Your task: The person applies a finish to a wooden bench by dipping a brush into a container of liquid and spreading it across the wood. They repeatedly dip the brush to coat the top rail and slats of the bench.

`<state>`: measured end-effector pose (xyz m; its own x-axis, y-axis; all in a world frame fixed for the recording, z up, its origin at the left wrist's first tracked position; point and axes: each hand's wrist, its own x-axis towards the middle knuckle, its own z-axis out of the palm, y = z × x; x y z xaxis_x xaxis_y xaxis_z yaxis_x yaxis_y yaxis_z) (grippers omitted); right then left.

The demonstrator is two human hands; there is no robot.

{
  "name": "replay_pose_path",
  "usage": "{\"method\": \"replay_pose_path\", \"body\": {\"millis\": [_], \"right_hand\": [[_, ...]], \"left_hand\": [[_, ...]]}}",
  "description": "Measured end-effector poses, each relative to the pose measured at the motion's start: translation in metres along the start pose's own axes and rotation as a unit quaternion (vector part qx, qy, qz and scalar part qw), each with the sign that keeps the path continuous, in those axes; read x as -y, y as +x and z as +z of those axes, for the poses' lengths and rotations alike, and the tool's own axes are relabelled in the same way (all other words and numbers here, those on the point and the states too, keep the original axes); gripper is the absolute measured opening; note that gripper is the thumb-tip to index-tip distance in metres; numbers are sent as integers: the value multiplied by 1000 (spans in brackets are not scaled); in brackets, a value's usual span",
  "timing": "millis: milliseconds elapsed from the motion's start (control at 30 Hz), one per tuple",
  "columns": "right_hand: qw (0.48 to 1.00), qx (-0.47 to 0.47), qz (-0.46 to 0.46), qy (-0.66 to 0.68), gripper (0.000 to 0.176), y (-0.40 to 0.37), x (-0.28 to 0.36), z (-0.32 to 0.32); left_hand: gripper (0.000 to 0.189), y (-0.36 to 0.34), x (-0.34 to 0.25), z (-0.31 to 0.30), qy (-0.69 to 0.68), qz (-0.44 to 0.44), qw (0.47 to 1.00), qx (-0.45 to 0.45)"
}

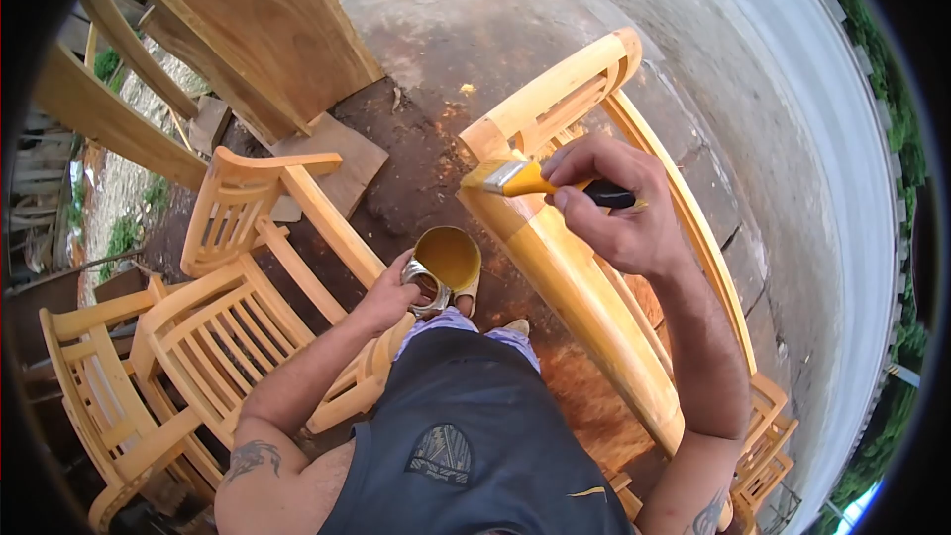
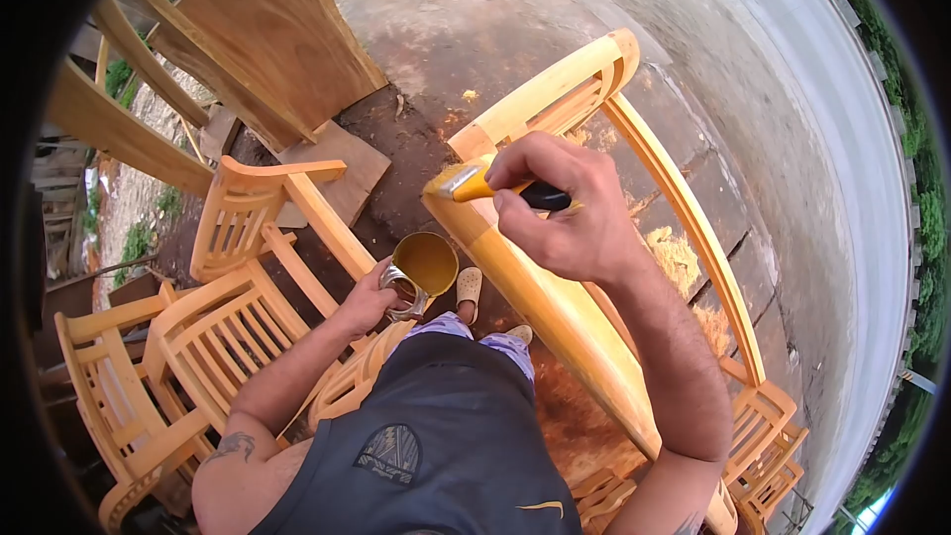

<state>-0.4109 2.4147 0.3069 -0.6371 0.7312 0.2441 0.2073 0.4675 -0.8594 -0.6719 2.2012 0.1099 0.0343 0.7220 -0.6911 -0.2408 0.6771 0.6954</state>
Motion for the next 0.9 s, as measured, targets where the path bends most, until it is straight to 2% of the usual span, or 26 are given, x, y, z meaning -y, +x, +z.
{"method": "replay_pose_path", "body": {"millis": [33,100,200,333,367,500,633,733,833,900], "right_hand": [[1000,18,-18,-19,12,-5,1,-1],[999,46,17,-14,12,-23,4,-16],[998,60,15,-11,12,-42,16,-48],[995,-54,54,65,12,-26,17,-45],[985,-72,100,122,11,-20,15,-34],[982,-35,147,115,10,-32,-25,-22],[973,22,184,140,11,-80,-27,-63],[945,-59,200,253,14,-81,-26,-77],[933,-132,171,288,15,-48,-49,-56],[934,-104,203,276,15,-33,-70,-41]], "left_hand": [[77,0,-1,1,-4,-1,1000,-2],[77,-1,-2,2,-14,-3,1000,-8],[76,-1,-2,1,-7,-9,1000,-11],[80,1,0,2,6,0,1000,-16],[80,-2,-6,6,2,-4,1000,-16],[78,-1,-11,6,-8,-19,1000,1],[80,2,-10,0,10,-23,1000,5],[81,2,-10,-2,4,-33,999,2],[81,9,-4,-8,19,-30,999,4],[82,8,-13,-4,18,-45,999,12]]}}
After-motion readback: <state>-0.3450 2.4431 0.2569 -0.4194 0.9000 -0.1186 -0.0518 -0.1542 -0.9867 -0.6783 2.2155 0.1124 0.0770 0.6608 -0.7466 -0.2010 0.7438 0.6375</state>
